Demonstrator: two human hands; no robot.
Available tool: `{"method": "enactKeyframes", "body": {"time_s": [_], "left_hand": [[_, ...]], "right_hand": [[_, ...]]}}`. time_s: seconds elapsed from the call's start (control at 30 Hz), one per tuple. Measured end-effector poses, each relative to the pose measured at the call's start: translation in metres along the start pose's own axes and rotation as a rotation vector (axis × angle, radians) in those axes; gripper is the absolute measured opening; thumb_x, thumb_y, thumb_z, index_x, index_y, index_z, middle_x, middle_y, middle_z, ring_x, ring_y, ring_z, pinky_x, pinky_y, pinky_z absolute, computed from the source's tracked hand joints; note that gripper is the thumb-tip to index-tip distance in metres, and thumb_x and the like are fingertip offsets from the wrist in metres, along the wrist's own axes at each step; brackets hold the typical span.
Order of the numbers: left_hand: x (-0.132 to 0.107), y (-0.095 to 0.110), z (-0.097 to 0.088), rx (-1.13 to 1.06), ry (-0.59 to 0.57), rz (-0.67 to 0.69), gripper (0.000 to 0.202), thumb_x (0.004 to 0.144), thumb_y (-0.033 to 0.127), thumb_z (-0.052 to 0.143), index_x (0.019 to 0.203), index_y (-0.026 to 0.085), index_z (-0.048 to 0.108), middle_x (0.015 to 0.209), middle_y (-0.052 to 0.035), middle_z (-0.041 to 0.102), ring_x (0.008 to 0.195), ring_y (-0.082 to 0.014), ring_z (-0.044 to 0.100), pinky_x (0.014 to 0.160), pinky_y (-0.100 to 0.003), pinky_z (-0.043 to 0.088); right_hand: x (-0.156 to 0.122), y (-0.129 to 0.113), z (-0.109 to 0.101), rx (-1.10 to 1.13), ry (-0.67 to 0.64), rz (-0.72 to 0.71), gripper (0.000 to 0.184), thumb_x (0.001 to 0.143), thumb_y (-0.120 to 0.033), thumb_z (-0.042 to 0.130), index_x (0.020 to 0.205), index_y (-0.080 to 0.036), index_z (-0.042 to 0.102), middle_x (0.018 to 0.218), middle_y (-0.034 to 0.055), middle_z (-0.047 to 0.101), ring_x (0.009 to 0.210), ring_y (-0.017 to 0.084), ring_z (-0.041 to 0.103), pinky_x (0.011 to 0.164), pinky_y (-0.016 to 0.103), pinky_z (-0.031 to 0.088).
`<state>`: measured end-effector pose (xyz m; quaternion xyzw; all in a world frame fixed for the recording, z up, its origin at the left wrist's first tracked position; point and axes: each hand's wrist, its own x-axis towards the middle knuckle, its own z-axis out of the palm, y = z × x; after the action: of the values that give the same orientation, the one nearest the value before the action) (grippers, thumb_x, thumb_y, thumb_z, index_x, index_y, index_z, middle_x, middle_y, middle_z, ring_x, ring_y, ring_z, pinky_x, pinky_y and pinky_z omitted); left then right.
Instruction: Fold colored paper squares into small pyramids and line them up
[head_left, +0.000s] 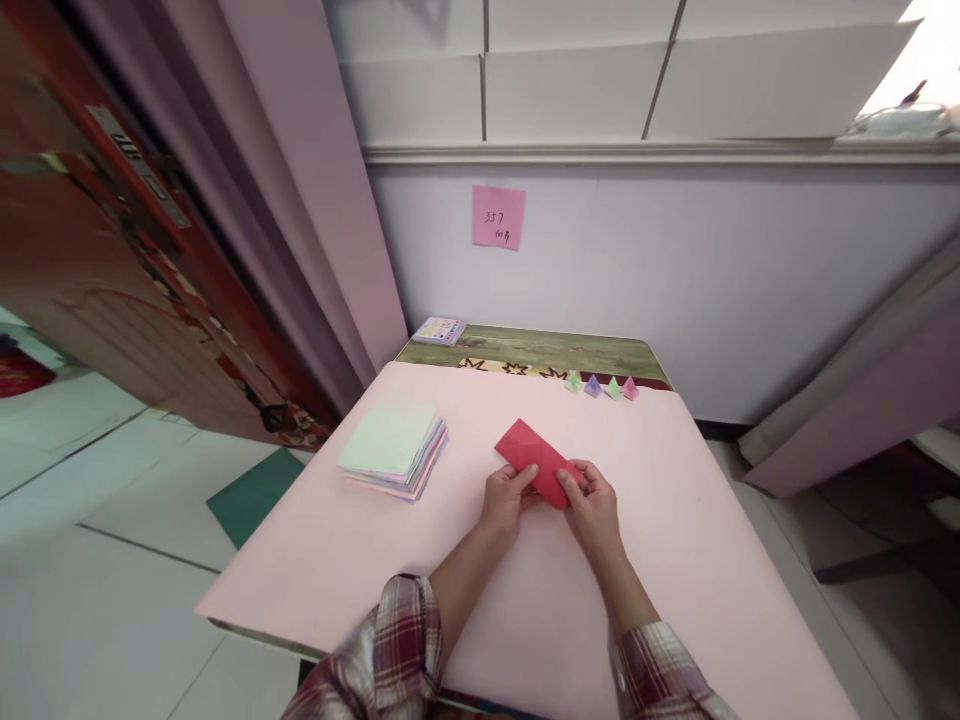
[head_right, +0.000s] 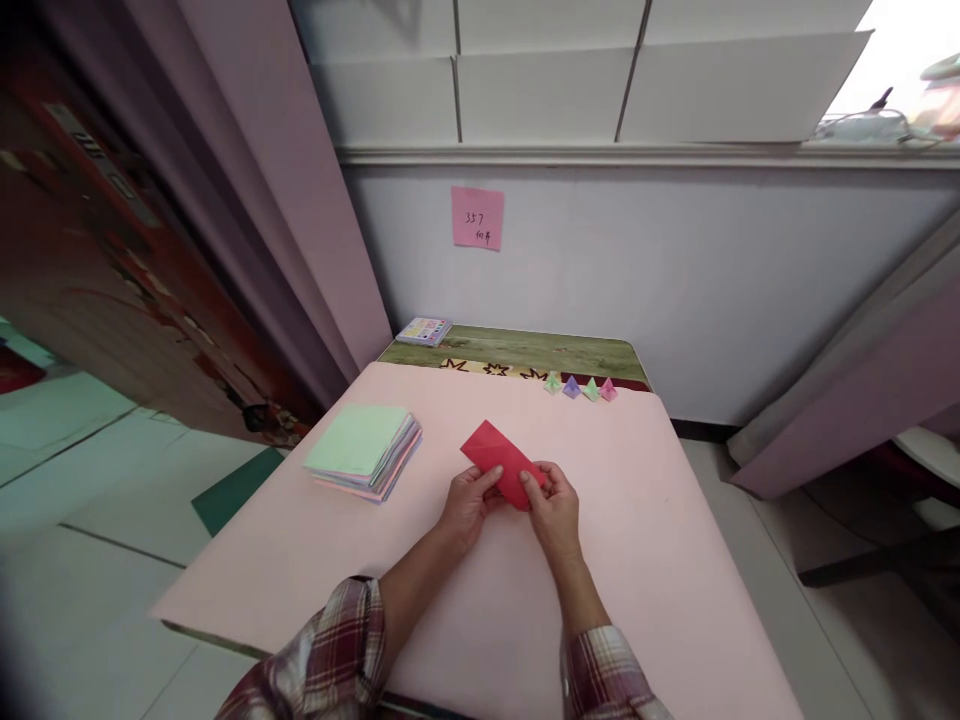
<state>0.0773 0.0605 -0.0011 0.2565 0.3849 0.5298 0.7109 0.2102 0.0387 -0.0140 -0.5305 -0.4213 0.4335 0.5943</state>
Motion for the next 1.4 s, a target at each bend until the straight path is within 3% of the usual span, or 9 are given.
{"method": "enactKeyframes", "body": {"time_s": [0.13,0.27,0.43,0.67,0.9,1.23,1.4], "left_hand": [[0.000,0.000,-0.004,-0.054,0.086,-0.002,0.037,0.065,0.031,0.080,0.091,0.009,0.066,0.089,-0.0137,0.073,0.075,-0.0234,0.071,0.070,-0.037,0.059],[-0.003,-0.002,-0.004,-0.029,0.086,0.032,0.039,0.064,0.034,0.081,0.091,0.008,0.066,0.087,-0.0131,0.073,0.073,-0.0232,0.070,0.066,-0.037,0.059],[-0.005,-0.006,-0.005,0.055,0.076,0.048,0.038,0.064,0.036,0.080,0.087,0.009,0.068,0.082,-0.0107,0.073,0.066,-0.0206,0.068,0.058,-0.034,0.058],[-0.007,-0.009,-0.009,0.099,-0.031,0.073,0.035,0.069,0.037,0.077,0.089,0.010,0.068,0.080,-0.0092,0.073,0.063,-0.0193,0.067,0.059,-0.034,0.058],[-0.010,-0.004,-0.010,0.036,-0.057,0.073,0.038,0.070,0.036,0.076,0.095,0.010,0.065,0.089,-0.0126,0.073,0.075,-0.0240,0.070,0.068,-0.038,0.059],[-0.015,-0.006,-0.009,0.055,-0.072,0.115,0.037,0.077,0.040,0.070,0.098,0.010,0.065,0.088,-0.0136,0.073,0.083,-0.0258,0.071,0.075,-0.038,0.057],[-0.016,-0.006,-0.008,0.066,-0.093,0.141,0.036,0.080,0.040,0.067,0.098,0.009,0.066,0.094,-0.0150,0.073,0.086,-0.0252,0.070,0.077,-0.037,0.056]], "right_hand": [[0.002,-0.004,-0.016,-0.043,-0.008,-0.152,0.047,0.090,-0.044,0.051,0.132,-0.022,0.047,0.097,0.0072,0.067,0.076,0.017,0.065,0.072,0.034,0.055],[0.001,-0.002,-0.028,-0.181,-0.145,-0.183,0.049,0.079,-0.040,0.065,0.126,-0.025,0.055,0.114,0.0093,0.065,0.096,0.021,0.065,0.081,0.037,0.055],[-0.001,0.005,-0.027,-0.153,-0.256,-0.157,0.030,0.079,-0.036,0.066,0.106,-0.023,0.068,0.099,0.0067,0.069,0.088,0.021,0.066,0.072,0.034,0.056],[0.002,0.011,-0.030,-0.186,-0.206,-0.219,0.014,0.074,-0.027,0.070,0.086,-0.021,0.073,0.090,0.0048,0.069,0.080,0.019,0.065,0.064,0.029,0.054],[0.001,0.008,-0.028,-0.122,-0.179,-0.197,0.017,0.071,-0.031,0.075,0.083,-0.020,0.072,0.094,0.0063,0.069,0.082,0.020,0.066,0.071,0.032,0.056],[-0.004,-0.003,-0.014,-0.041,0.027,-0.042,0.029,0.072,-0.045,0.074,0.073,-0.017,0.066,0.063,0.0022,0.066,0.059,0.015,0.060,0.059,0.026,0.049],[-0.006,0.000,-0.004,0.074,0.081,-0.055,0.034,0.072,-0.046,0.075,0.088,-0.019,0.062,0.067,0.0006,0.064,0.058,0.015,0.060,0.058,0.028,0.052]]}}
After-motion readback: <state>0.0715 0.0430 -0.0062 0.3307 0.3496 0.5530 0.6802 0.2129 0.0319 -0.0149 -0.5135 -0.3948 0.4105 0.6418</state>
